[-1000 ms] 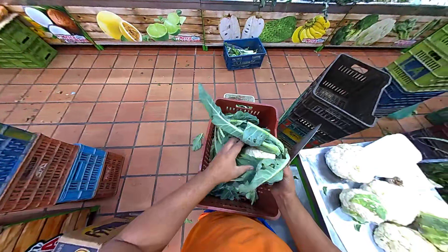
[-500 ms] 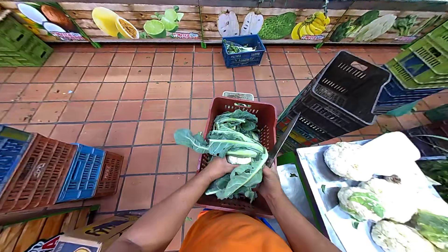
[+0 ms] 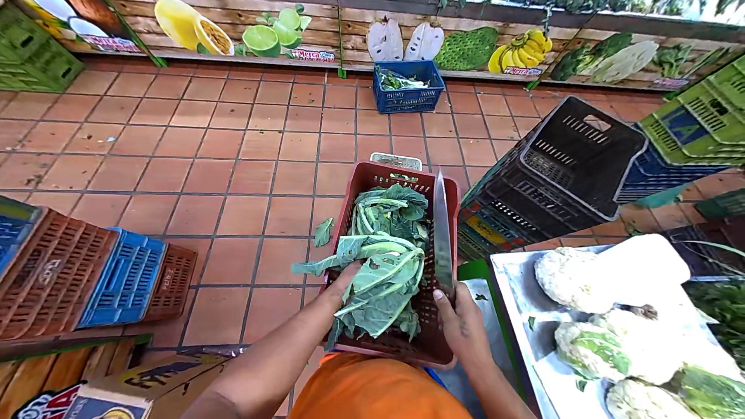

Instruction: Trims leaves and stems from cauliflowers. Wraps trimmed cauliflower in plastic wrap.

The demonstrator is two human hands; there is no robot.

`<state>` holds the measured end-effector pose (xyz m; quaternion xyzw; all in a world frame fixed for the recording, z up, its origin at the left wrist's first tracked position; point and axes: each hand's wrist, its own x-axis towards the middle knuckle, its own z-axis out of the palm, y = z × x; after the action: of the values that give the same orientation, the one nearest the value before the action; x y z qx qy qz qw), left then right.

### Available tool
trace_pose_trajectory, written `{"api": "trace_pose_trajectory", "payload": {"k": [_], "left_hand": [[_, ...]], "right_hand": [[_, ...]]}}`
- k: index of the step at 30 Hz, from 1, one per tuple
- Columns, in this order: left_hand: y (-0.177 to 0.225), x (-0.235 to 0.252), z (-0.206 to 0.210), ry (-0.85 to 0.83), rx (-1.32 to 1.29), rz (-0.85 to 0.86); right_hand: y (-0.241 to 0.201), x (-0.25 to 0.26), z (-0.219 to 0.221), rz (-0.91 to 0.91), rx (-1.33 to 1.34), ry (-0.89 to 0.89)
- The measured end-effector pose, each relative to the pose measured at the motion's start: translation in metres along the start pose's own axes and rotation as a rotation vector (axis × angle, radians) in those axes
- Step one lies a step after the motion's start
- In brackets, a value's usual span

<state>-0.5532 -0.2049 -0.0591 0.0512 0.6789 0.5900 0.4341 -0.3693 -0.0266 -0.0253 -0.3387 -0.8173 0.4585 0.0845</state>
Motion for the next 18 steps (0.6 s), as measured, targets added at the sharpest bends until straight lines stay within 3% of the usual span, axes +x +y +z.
{"api": "trace_pose_trajectory", "payload": {"k": [3,6,8,10,12,13,16,18], "left_hand": [[-0.026,0.029,0.001,-0.022,0.018,-0.097],[-0.019,0.045,0.004,-0.001,0.385,-0.139],[-0.005,0.047,0.004,-0.006,0.569,-0.122],[-0.003,0.044,0.005,0.014,0.591,-0.054],[-0.004,0.042,0.006,0.039,0.558,0.056],[-0.001,0.040,0.007,0.044,0.549,0.083],[0.005,0.033,0.009,0.024,0.515,0.025],[0.002,0.038,0.009,-0.001,0.377,0.013]], "right_hand": [[-0.003,-0.006,0.007,-0.151,-0.148,0.065],[-0.017,0.000,-0.002,-0.115,-0.278,-0.055],[-0.049,-0.001,-0.022,-0.317,-0.223,0.145],[-0.081,-0.004,-0.040,-0.550,-0.040,0.367],[-0.075,-0.006,-0.031,-0.573,0.038,0.433],[-0.049,-0.009,-0.015,-0.464,-0.052,0.345],[0.024,-0.006,0.024,0.165,-0.492,-0.404],[0.034,-0.008,0.032,0.336,-0.575,-0.599]]}}
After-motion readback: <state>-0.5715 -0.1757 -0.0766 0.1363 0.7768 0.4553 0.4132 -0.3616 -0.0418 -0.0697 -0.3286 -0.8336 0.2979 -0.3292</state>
